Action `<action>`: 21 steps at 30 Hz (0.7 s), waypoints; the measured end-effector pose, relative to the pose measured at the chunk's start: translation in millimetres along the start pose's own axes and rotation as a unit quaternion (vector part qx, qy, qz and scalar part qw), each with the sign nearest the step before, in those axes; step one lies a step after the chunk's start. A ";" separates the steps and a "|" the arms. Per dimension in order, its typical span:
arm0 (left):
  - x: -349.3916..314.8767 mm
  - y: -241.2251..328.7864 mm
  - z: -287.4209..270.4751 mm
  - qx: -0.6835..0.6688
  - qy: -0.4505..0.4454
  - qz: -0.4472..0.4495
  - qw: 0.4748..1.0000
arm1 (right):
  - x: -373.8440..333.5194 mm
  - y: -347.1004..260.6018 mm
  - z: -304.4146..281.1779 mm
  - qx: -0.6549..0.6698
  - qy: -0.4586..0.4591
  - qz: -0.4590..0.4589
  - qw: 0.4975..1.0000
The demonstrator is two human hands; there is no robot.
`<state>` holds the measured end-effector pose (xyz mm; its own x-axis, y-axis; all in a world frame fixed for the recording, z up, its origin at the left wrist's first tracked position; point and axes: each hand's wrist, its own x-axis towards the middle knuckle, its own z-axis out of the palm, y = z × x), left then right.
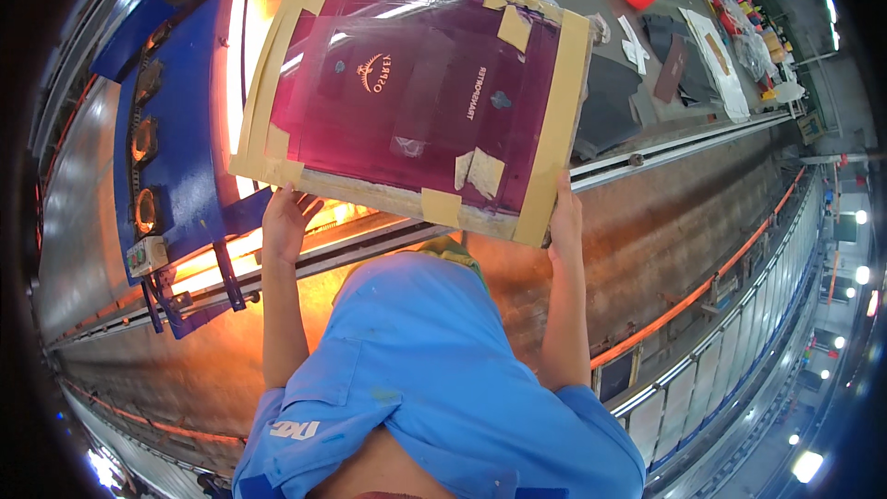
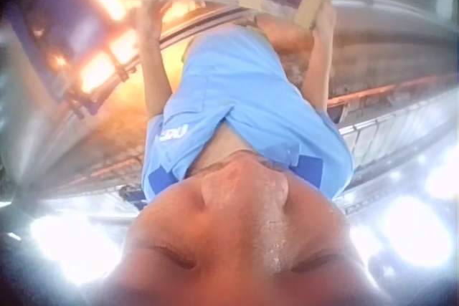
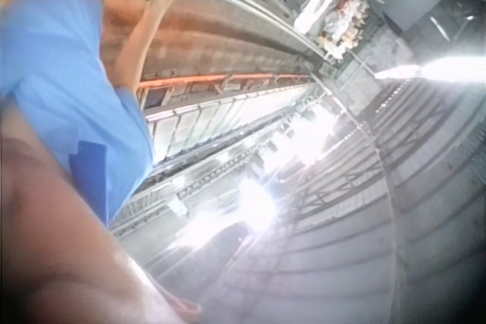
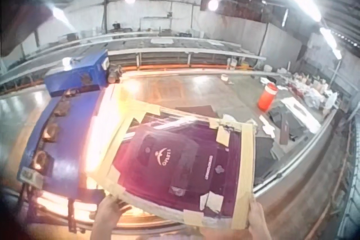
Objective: The person assembles a rectangular frame around a dark panel on a metal table. They apply masking tape to secure the frame, then use a screwdriver to tighten screws along the frame edges.
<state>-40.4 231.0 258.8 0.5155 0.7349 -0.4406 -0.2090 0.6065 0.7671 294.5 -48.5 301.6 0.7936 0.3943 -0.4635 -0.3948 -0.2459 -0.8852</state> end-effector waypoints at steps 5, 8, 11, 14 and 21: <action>0.0 -19.1 12.0 -0.004 0.016 0.011 1.000 | 38.8 10.5 -9.9 -0.045 -0.029 0.029 0.998; 2.4 -35.8 10.7 -0.001 0.036 0.004 0.999 | 55.3 20.9 -8.9 -0.073 -0.023 0.042 0.996; 1.4 -54.6 8.8 -0.001 0.065 -0.005 0.998 | 85.2 48.3 -15.9 -0.081 -0.036 0.046 0.995; 1.7 -80.7 3.4 0.011 0.094 -0.009 0.995 | 113.3 73.7 -29.3 -0.075 -0.080 0.047 0.993; -6.6 -152.1 -14.4 0.017 0.156 -0.070 0.985 | 145.8 85.4 -40.4 -0.139 -0.095 0.049 0.985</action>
<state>-24.1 138.3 138.4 0.2549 0.7055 -0.6613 -0.1235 0.7021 0.7013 395.2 -47.8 160.1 0.6470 0.5078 -0.5688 -0.3029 -0.5134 -0.8029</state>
